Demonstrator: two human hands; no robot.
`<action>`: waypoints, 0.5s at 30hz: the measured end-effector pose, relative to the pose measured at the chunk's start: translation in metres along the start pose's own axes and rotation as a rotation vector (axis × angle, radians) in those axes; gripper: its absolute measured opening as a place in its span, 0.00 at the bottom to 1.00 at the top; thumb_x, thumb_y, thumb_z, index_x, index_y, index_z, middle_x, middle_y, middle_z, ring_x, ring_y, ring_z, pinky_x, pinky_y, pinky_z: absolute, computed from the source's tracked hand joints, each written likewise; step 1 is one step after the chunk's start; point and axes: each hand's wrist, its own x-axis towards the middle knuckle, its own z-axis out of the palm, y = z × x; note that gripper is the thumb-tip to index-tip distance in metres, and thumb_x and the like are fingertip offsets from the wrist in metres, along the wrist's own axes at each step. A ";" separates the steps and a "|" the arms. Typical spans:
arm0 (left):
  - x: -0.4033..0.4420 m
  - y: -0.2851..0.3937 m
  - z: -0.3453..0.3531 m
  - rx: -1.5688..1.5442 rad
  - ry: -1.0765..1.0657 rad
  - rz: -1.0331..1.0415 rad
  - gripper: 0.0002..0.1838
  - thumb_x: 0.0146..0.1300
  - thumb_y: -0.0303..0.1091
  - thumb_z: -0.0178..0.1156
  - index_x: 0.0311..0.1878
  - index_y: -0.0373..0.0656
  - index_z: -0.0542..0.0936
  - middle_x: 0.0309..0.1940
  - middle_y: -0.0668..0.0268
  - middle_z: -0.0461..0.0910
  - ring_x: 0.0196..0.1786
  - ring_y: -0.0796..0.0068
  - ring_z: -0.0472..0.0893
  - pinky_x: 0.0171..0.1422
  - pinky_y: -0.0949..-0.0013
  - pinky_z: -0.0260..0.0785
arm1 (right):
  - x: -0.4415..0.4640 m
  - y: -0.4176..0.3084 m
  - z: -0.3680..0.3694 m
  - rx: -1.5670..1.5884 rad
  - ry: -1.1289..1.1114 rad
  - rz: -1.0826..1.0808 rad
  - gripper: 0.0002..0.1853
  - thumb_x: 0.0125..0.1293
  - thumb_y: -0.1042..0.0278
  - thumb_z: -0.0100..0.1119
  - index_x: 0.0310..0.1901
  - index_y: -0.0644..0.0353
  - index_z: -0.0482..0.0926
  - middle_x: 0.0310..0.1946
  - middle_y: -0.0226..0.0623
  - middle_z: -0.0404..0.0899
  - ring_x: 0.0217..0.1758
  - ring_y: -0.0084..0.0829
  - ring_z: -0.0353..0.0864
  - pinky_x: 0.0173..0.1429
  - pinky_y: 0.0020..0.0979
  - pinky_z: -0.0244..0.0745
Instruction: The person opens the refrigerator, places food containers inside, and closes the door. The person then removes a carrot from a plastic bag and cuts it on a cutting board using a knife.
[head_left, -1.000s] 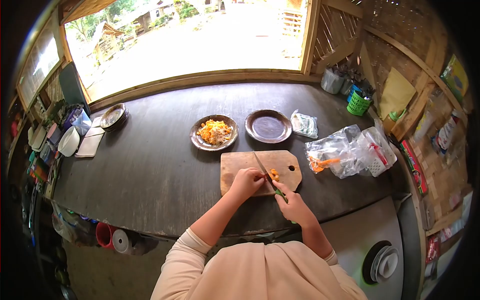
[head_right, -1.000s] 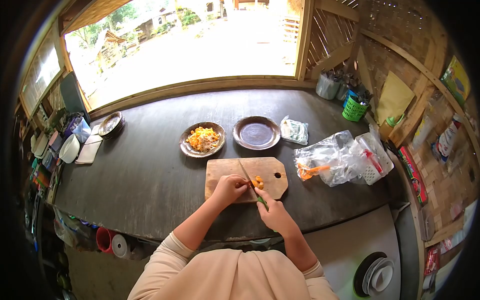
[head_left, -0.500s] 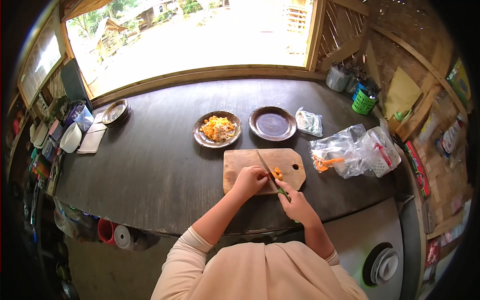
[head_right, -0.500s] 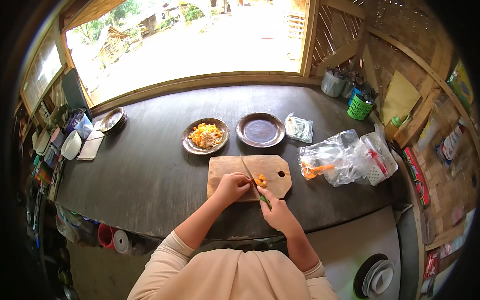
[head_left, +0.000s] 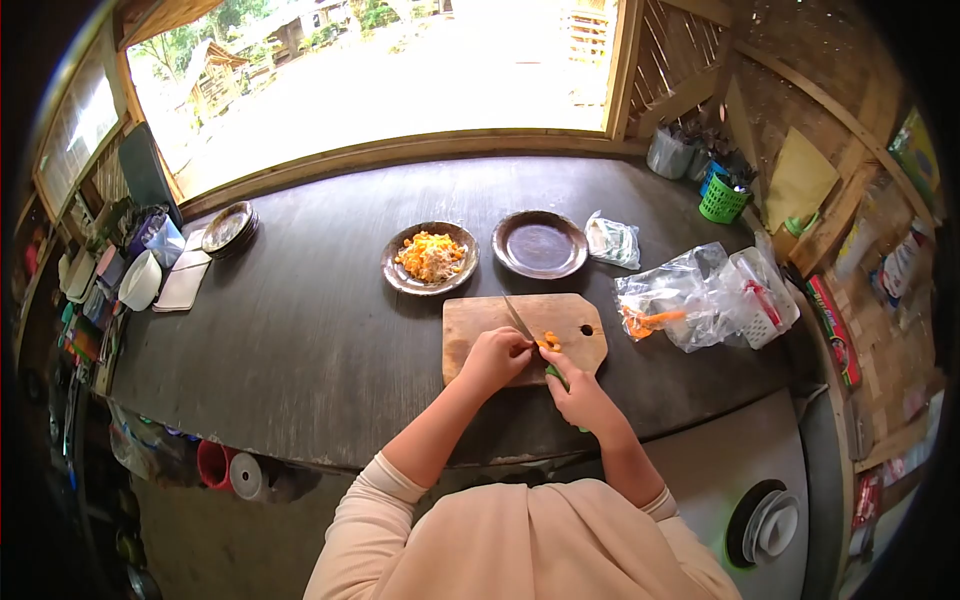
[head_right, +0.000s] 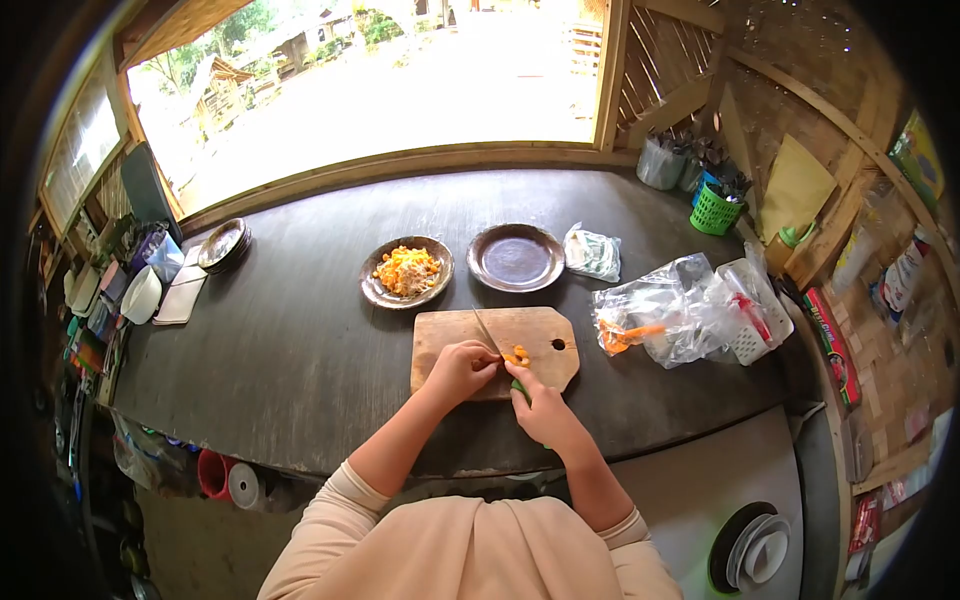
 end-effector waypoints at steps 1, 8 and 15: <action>0.000 -0.001 0.000 0.026 0.000 0.037 0.08 0.53 0.28 0.65 0.35 0.35 0.85 0.34 0.57 0.83 0.37 0.61 0.85 0.44 0.66 0.78 | 0.001 -0.017 -0.009 0.035 -0.100 0.210 0.22 0.69 0.70 0.50 0.65 0.54 0.69 0.38 0.56 0.81 0.39 0.46 0.83 0.46 0.37 0.76; 0.000 -0.005 0.001 0.129 -0.004 0.086 0.08 0.52 0.30 0.66 0.35 0.37 0.86 0.36 0.58 0.84 0.39 0.61 0.85 0.48 0.66 0.77 | -0.012 -0.021 -0.012 0.102 -0.100 0.300 0.23 0.69 0.69 0.50 0.65 0.53 0.69 0.28 0.50 0.80 0.26 0.30 0.80 0.38 0.30 0.75; -0.001 -0.005 0.001 0.104 -0.005 0.037 0.08 0.53 0.30 0.66 0.35 0.37 0.86 0.37 0.58 0.84 0.39 0.61 0.85 0.48 0.67 0.77 | -0.018 -0.014 -0.015 0.125 -0.103 0.242 0.25 0.70 0.69 0.49 0.68 0.47 0.67 0.14 0.31 0.70 0.12 0.20 0.66 0.21 0.27 0.66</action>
